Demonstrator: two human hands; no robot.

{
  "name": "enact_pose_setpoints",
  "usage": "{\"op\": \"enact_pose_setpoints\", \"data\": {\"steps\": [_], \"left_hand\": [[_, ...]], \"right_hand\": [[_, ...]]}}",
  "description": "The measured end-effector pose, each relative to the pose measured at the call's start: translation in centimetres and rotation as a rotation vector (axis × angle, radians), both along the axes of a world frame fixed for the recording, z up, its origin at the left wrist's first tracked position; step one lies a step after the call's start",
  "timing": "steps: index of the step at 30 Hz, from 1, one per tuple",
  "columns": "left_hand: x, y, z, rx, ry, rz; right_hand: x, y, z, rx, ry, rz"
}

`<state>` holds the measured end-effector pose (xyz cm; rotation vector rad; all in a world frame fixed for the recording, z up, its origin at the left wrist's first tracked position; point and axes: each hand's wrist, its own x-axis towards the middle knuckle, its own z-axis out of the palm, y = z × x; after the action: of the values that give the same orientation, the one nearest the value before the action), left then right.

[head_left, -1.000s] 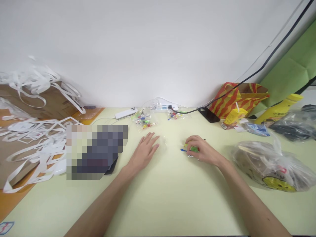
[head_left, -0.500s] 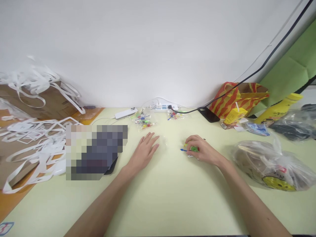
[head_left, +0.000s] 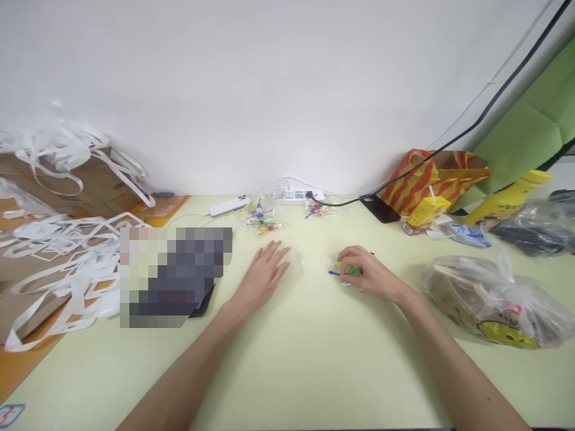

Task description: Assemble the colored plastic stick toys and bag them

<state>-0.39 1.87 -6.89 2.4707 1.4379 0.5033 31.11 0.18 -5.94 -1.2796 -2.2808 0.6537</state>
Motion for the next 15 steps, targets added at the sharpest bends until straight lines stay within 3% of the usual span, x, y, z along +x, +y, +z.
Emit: {"op": "enact_pose_setpoints", "data": {"steps": [15], "left_hand": [[0.07,-0.01,0.09,0.003,0.0,0.0]], "right_hand": [[-0.02,0.02,0.05,-0.006,0.018,-0.002]]}}
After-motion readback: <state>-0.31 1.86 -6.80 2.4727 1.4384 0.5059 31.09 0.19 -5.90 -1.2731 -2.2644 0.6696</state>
